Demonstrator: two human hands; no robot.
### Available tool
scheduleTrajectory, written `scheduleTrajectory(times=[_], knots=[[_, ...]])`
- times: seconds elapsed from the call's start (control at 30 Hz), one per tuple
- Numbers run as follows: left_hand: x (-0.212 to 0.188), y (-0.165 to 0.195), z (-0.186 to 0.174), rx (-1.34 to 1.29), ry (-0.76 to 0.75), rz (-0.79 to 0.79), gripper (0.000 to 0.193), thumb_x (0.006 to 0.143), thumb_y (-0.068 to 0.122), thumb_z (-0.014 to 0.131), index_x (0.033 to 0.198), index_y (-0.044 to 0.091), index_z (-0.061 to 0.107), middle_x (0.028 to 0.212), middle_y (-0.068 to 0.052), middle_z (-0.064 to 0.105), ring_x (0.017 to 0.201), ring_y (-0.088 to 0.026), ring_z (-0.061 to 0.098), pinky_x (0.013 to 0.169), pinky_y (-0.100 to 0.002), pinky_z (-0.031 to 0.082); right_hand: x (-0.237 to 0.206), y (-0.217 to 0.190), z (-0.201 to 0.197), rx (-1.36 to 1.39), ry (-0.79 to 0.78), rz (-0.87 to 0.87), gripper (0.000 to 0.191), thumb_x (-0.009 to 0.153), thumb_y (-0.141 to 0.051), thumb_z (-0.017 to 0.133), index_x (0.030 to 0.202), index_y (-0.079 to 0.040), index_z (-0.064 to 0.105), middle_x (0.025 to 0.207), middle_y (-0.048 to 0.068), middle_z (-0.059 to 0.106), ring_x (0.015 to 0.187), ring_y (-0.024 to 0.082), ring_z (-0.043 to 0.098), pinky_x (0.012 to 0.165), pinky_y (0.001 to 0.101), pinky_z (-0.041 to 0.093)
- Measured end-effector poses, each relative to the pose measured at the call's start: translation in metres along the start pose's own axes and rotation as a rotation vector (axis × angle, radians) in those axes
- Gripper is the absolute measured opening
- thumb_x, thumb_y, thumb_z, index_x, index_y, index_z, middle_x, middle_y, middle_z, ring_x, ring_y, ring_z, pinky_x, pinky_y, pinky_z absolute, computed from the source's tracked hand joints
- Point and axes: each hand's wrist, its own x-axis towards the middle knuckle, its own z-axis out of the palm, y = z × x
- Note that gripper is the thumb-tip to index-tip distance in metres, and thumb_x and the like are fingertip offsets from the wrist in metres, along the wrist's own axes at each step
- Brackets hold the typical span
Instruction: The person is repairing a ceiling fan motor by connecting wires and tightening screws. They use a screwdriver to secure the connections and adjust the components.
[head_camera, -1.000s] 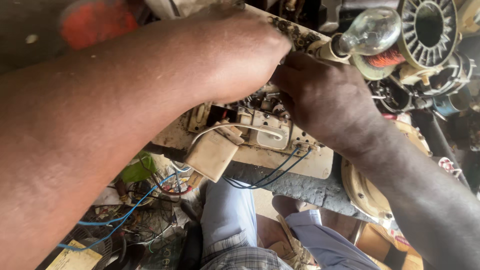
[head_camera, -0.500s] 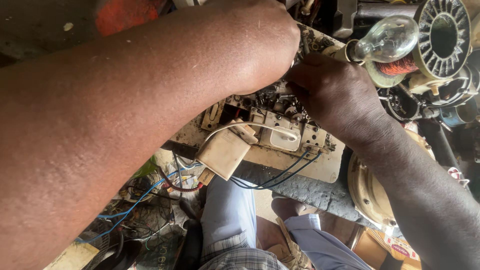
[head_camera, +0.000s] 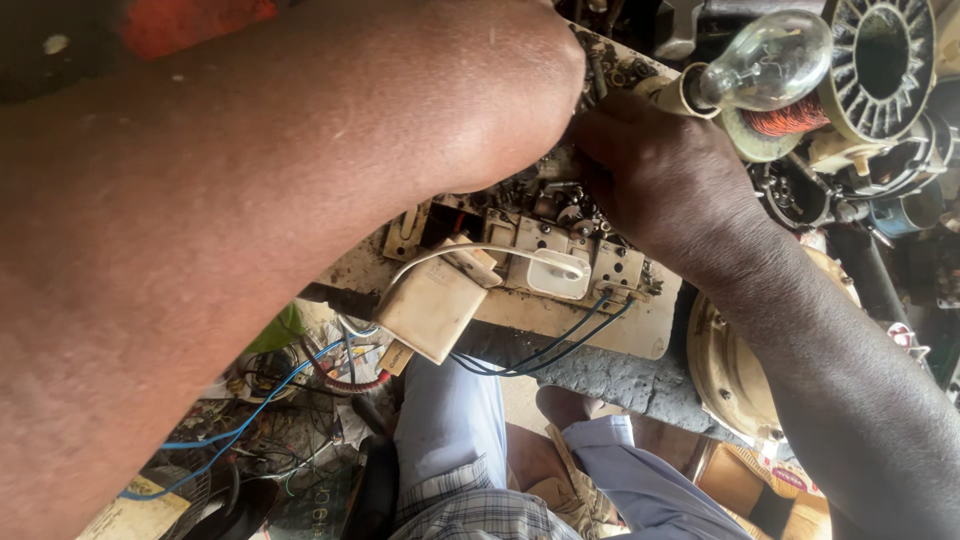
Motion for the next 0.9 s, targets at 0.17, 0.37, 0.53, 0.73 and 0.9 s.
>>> scheduleTrajectory(times=[0.17, 0.37, 0.53, 0.73, 0.9], knots=[[0.0, 0.001, 0.001, 0.002, 0.011, -0.009, 0.011, 0.091, 0.009, 0.065, 0.096, 0.006, 0.074, 0.096, -0.015, 0.073, 0.087, -0.029, 0.072, 0.078, -0.048, 0.058, -0.011, 0.005, -0.006, -0.032, 0.128, -0.009, 0.017, 0.101, -0.014, 0.071, 0.116, -0.009, 0.075, 0.11, 0.01, 0.071, 0.091, 0.024, 0.073, 0.075, 0.0357, 0.061], [-0.012, -0.002, -0.004, 0.001, 0.033, -0.07, 0.01, 0.091, 0.009, 0.065, 0.096, 0.006, 0.074, 0.095, -0.015, 0.073, 0.087, -0.029, 0.072, 0.077, -0.048, 0.058, -0.016, 0.0, -0.018, -0.143, 0.132, -0.11, 0.016, 0.1, -0.012, 0.07, 0.114, -0.014, 0.078, 0.11, 0.005, 0.073, 0.087, 0.018, 0.074, 0.069, 0.0274, 0.062], [-0.023, -0.01, -0.003, -0.004, 0.036, -0.124, 0.01, 0.091, 0.009, 0.065, 0.095, 0.006, 0.074, 0.095, -0.015, 0.073, 0.086, -0.029, 0.072, 0.077, -0.047, 0.058, -0.034, 0.012, -0.038, -0.234, -0.122, 0.111, 0.02, 0.103, -0.028, 0.069, 0.118, -0.019, 0.078, 0.104, 0.002, 0.075, 0.084, 0.016, 0.073, 0.073, 0.0303, 0.063], [-0.022, -0.005, -0.002, -0.004, 0.031, -0.117, 0.01, 0.091, 0.01, 0.065, 0.095, 0.006, 0.074, 0.094, -0.014, 0.073, 0.085, -0.029, 0.072, 0.076, -0.047, 0.058, -0.039, 0.018, -0.019, -0.094, -0.242, 0.139, 0.021, 0.103, -0.027, 0.064, 0.119, -0.025, 0.078, 0.109, 0.002, 0.075, 0.085, 0.019, 0.072, 0.076, 0.0345, 0.061], [-0.02, -0.004, -0.004, -0.001, 0.03, -0.121, 0.01, 0.091, 0.01, 0.065, 0.094, 0.006, 0.074, 0.094, -0.014, 0.073, 0.085, -0.029, 0.072, 0.075, -0.047, 0.058, -0.045, 0.028, -0.028, -0.019, -0.075, 0.148, 0.021, 0.104, -0.027, 0.066, 0.117, -0.012, 0.075, 0.102, 0.006, 0.073, 0.088, 0.02, 0.073, 0.077, 0.0333, 0.061]])
